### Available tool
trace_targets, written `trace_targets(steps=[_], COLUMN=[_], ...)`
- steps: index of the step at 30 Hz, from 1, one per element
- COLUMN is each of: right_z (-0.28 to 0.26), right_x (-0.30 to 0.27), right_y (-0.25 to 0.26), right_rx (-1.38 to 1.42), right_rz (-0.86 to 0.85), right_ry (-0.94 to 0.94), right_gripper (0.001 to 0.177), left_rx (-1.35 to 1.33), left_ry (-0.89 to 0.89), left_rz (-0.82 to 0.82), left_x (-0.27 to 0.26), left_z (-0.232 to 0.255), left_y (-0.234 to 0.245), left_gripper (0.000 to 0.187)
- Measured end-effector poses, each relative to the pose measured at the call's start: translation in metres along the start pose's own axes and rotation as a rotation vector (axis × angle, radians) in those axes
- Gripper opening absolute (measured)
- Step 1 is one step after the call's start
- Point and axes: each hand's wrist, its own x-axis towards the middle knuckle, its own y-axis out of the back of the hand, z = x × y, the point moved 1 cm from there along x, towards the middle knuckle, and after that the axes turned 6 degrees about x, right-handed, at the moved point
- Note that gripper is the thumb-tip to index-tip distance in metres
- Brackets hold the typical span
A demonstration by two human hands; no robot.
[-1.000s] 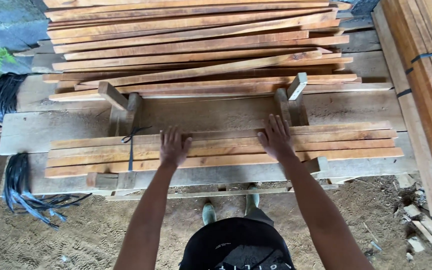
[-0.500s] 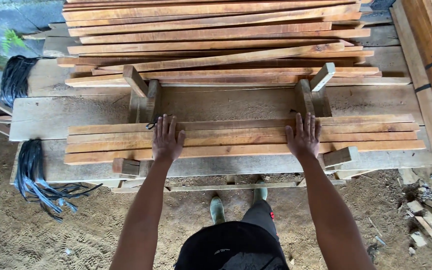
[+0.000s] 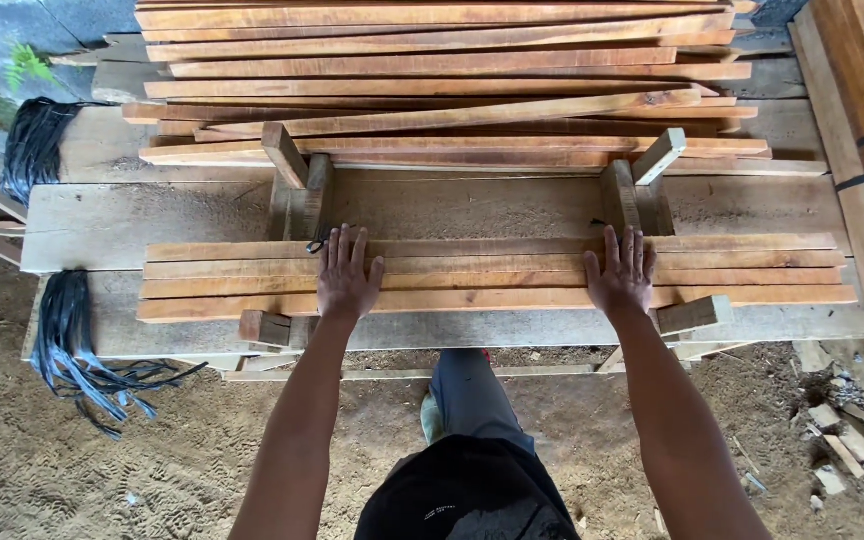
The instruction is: Bundling thin wooden strips together using plastic straps at a workbench.
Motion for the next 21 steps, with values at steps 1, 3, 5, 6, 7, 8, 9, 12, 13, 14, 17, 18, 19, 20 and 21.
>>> trace_targets(steps=[1, 3, 5, 6, 7, 8, 9, 12, 13, 14, 17, 18, 19, 20, 21], right_z=[-0.005, -0.009, -0.014, -0.018, -0.027, -0.039, -0.052, -0.099, -0.113, -0.128, -0.172, -0.19, -0.193, -0.194, -0.194], right_x=[0.0, -0.004, -0.006, -0.006, -0.012, -0.015, -0.017, -0.031, -0.033, -0.035, -0.051, -0.057, -0.056, -0.057, -0.058], right_y=[0.0, 0.003, 0.002, 0.001, -0.002, -0.003, -0.004, -0.006, -0.009, -0.013, -0.005, 0.0, 0.002, 0.004, 0.004], right_rx=[0.001, 0.012, -0.025, -0.059, -0.059, -0.061, -0.064, -0.051, -0.05, -0.01, -0.008, -0.044, -0.038, -0.036, -0.033], right_rz=[-0.003, 0.009, 0.022, 0.036, 0.036, 0.056, 0.076, 0.068, 0.067, 0.056, 0.009, -0.026, -0.022, -0.035, -0.047], right_ry=[-0.002, 0.009, 0.016, 0.031, 0.026, 0.083, 0.139, 0.241, 0.242, 0.302, 0.396, 0.436, 0.437, 0.446, 0.455], right_gripper=[0.074, 0.072, 0.073, 0.074, 0.074, 0.074, 0.075, 0.081, 0.081, 0.086, 0.09, 0.089, 0.089, 0.086, 0.084], left_rx=[0.001, -0.019, -0.004, 0.014, 0.014, 0.036, 0.057, 0.105, 0.107, 0.172, 0.097, -0.044, -0.038, 0.004, 0.045], left_ry=[-0.001, -0.02, -0.022, -0.016, -0.02, -0.017, -0.014, 0.005, 0.006, -0.035, -0.174, -0.268, -0.27, -0.271, -0.27], left_rz=[-0.003, 0.045, 0.035, 0.03, 0.028, 0.016, 0.004, -0.027, -0.028, 0.048, 0.232, 0.337, 0.341, 0.19, 0.04], left_x=[-0.001, -0.003, 0.0, 0.001, -0.001, -0.001, 0.0, 0.003, 0.004, 0.006, 0.006, 0.007, 0.005, 0.001, -0.005], left_z=[-0.002, 0.0, 0.0, -0.001, 0.001, 0.001, 0.001, 0.003, 0.016, 0.029, 0.083, 0.101, 0.104, 0.109, 0.113], left_y=[0.002, 0.006, 0.001, -0.002, -0.003, -0.002, -0.001, -0.007, -0.015, -0.021, -0.043, -0.049, -0.035, -0.025, -0.015], left_gripper=[0.071, 0.068, 0.069, 0.069, 0.069, 0.07, 0.07, 0.073, 0.073, 0.075, 0.07, 0.064, 0.064, 0.069, 0.075])
